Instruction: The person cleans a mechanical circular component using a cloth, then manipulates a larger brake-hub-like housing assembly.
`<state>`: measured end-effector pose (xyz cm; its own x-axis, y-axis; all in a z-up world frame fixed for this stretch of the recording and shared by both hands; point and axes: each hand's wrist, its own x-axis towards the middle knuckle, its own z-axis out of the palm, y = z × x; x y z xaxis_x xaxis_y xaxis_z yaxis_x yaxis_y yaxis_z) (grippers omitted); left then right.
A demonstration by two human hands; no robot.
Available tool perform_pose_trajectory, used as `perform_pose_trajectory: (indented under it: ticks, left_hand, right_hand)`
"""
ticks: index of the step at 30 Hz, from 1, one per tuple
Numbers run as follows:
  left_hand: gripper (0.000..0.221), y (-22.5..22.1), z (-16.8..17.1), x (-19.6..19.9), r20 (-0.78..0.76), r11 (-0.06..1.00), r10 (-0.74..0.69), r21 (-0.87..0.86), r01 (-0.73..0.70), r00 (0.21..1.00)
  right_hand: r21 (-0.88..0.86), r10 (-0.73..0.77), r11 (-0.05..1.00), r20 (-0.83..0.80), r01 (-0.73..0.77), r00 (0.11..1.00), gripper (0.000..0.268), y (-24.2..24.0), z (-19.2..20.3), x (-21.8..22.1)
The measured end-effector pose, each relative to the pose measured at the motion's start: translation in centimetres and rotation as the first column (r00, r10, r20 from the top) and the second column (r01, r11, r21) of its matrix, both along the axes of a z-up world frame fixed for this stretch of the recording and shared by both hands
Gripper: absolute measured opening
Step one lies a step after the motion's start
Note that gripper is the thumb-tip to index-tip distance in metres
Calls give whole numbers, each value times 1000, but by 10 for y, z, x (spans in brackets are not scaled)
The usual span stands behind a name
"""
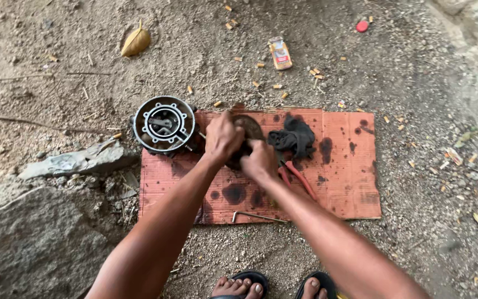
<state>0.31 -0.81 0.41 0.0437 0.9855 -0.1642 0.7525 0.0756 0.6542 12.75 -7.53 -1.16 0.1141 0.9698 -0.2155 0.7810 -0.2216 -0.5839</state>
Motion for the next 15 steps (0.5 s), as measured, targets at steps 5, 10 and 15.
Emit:
perform_pose_trajectory:
  ticks: [5, 10, 15]
  left_hand:
    - [35, -25, 6, -9, 205, 951, 293, -161, -263, 934]
    - [44, -29, -13, -11, 293, 960, 276, -121, -251, 915]
    - [64, -13, -48, -10, 698, 919, 390, -335, -208, 601]
  right_hand:
    - [23, 30, 999, -62, -29, 998, 24, 1, 29, 28]
    - [412, 70, 911, -105, -20, 992, 23, -3, 18, 29]
    - [561, 163, 821, -51, -107, 985, 19, 16, -10, -6]
